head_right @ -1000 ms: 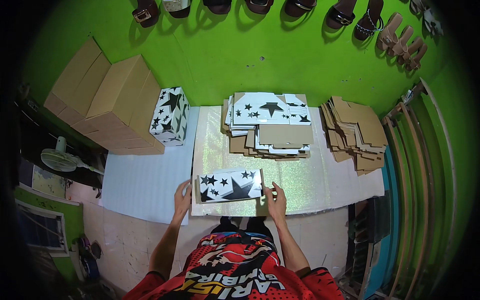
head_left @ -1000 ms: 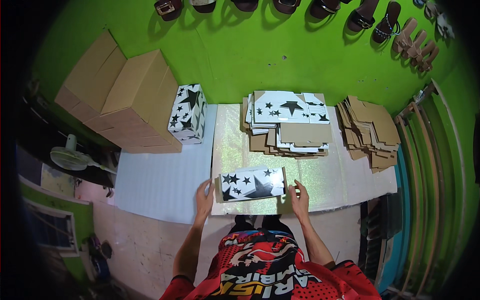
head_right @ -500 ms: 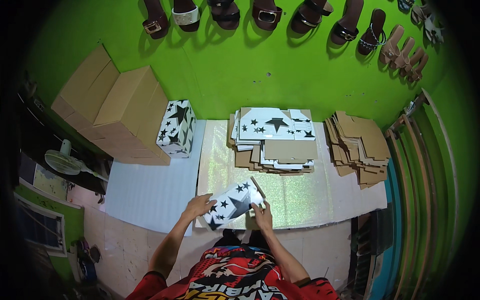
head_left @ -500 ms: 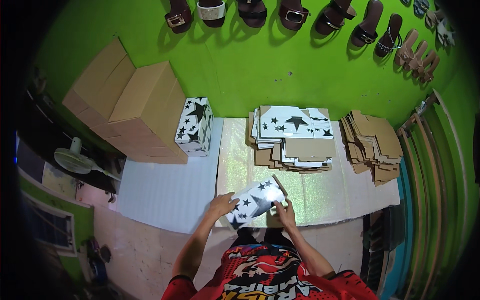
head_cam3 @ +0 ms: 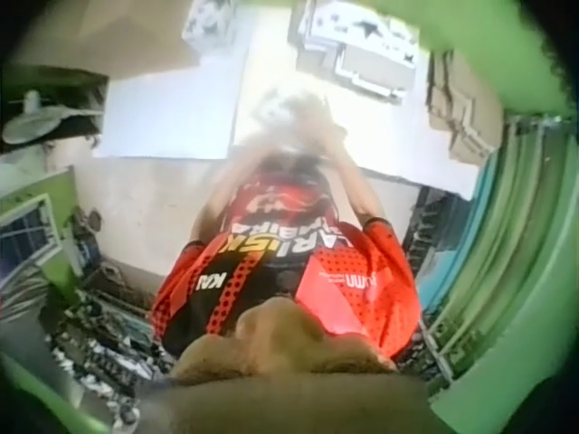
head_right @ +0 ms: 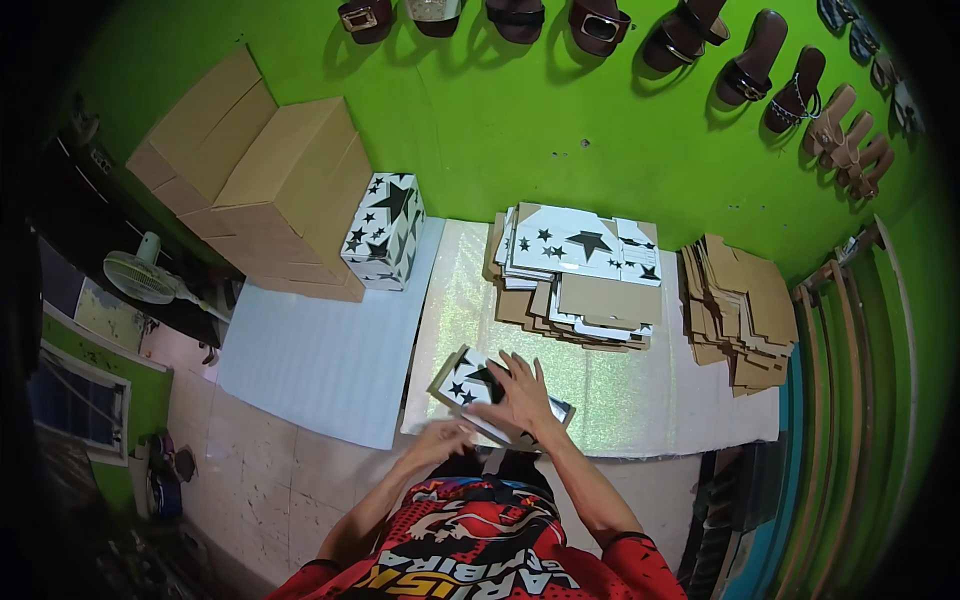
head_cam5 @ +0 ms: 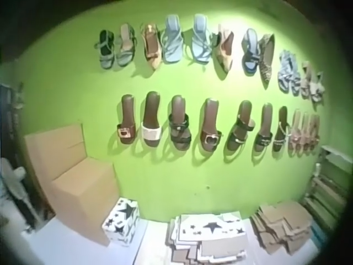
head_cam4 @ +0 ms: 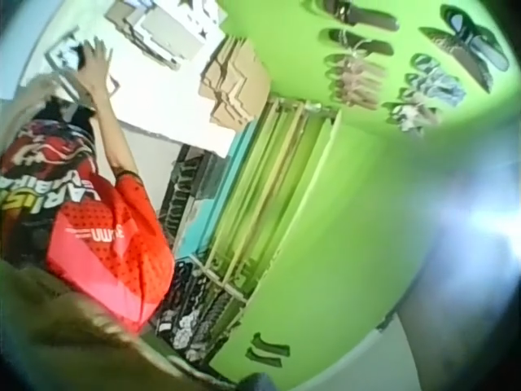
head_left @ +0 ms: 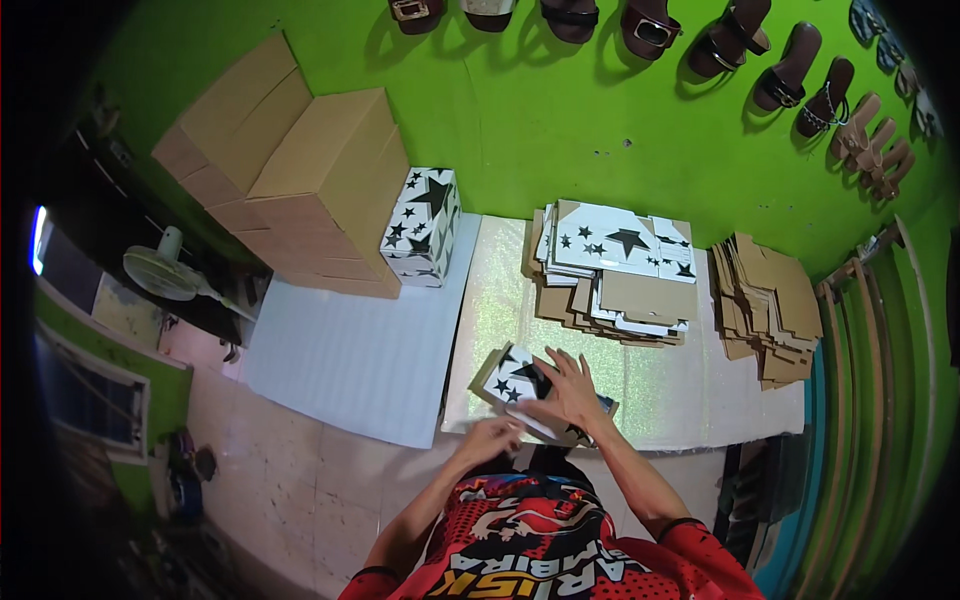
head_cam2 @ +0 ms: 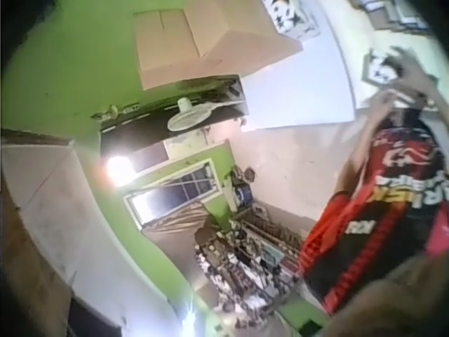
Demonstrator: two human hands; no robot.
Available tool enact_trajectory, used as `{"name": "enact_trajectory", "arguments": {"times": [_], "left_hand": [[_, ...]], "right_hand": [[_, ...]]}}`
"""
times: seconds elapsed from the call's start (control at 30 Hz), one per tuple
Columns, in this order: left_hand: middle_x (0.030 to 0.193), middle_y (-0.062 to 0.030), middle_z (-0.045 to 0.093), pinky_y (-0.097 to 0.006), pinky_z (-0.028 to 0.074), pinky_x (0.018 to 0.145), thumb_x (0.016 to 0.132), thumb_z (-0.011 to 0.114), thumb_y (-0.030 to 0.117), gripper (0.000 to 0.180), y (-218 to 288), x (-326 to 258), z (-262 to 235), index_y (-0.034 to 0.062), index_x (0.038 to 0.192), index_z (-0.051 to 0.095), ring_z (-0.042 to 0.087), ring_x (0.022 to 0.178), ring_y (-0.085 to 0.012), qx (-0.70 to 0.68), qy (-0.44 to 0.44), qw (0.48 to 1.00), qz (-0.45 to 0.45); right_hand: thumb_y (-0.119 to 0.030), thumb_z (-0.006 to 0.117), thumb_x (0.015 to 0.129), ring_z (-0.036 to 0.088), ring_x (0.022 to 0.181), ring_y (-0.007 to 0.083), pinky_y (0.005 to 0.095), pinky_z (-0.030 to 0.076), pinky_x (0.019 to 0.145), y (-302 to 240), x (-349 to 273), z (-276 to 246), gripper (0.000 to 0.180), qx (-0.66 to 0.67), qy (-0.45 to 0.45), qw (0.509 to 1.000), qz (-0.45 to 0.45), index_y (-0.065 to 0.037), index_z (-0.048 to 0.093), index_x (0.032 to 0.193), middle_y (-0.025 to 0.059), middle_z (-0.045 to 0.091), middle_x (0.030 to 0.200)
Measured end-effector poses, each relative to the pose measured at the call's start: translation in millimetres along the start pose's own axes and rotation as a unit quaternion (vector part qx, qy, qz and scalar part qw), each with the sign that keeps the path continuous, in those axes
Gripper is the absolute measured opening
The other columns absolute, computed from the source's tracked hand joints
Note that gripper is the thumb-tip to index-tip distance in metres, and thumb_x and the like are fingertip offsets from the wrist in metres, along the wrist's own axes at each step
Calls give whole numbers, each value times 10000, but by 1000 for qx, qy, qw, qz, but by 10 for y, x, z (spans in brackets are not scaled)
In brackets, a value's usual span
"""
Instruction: Folding cardboard shoe boxes into their final shape.
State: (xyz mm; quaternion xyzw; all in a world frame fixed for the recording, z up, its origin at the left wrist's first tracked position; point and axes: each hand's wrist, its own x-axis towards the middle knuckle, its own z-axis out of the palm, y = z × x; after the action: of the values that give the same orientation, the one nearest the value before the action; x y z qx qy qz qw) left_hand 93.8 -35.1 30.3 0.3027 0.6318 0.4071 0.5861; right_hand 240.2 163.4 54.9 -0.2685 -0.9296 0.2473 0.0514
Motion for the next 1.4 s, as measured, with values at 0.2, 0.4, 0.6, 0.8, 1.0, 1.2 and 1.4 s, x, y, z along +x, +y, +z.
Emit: {"name": "enact_trajectory", "arguments": {"times": [0.2, 0.4, 0.6, 0.8, 1.0, 1.2, 1.4], "left_hand": [[1161, -174, 764, -355, 561, 911, 1009, 711, 325, 443, 4, 707, -539, 6, 1317, 697, 735, 1036, -245, 185, 332, 899, 218], [909, -64, 760, -271, 545, 793, 1030, 686, 426, 471, -184, 999, -740, -27, 1126, 774, 696, 867, -145, 115, 213, 968, 63], [1028, -76, 747, -283, 554, 810, 1034, 683, 428, 468, -453, 763, -695, -6, 1195, 751, 692, 899, -139, -71, 227, 971, 11], [998, -105, 771, -282, 553, 813, 980, 762, 284, 406, -343, 538, -420, -32, 1232, 731, 696, 921, -141, 56, 232, 968, 76], [935, -67, 738, -259, 505, 786, 965, 753, 175, 448, -549, 441, -389, -31, 1351, 653, 648, 860, -117, 49, 201, 977, 58], [1109, -89, 711, -299, 546, 899, 994, 748, 208, 461, -338, 251, -257, 20, 1404, 653, 667, 968, -148, 53, 280, 950, 132], [1020, -72, 662, -279, 532, 834, 989, 745, 120, 309, -362, 350, -309, -16, 1266, 731, 625, 894, -124, 143, 256, 937, 191]], "right_hand": [[-572, 874, 748, 235, 1587, 452, 739, 160, 1232, -95, -743, 335, 1165, -153, -58, 987, 5, -238, 267, 1685, 190, 251, 1725], [-366, 791, 850, 443, 1478, 392, 648, 323, 1203, -12, -759, 189, 833, -113, -44, 993, -5, -209, 446, 1591, 129, 444, 1632], [-323, 699, 903, 728, 1100, 251, 577, 370, 1201, 192, -531, -448, 413, -46, 67, 997, 9, -155, 731, 1279, 50, 786, 1095], [-248, 758, 930, 566, 1295, 344, 563, 350, 1189, 761, 76, -609, 517, -100, 280, 954, 34, -148, 616, 1417, 131, 617, 1402], [-263, 792, 894, 505, 1349, 402, 561, 364, 1166, 1078, 21, -283, 619, -69, 271, 952, 129, -110, 587, 1457, 183, 527, 1513], [-309, 752, 966, 672, 1045, 329, 407, 545, 879, 582, -854, -327, 416, 162, 313, 888, 295, -46, 727, 1287, 167, 666, 1170], [-384, 788, 937, 627, 759, 239, 394, 513, 690, 447, -1494, 37, 488, 137, 313, 877, 338, -48, 745, 1288, 104, 633, 886]]}}
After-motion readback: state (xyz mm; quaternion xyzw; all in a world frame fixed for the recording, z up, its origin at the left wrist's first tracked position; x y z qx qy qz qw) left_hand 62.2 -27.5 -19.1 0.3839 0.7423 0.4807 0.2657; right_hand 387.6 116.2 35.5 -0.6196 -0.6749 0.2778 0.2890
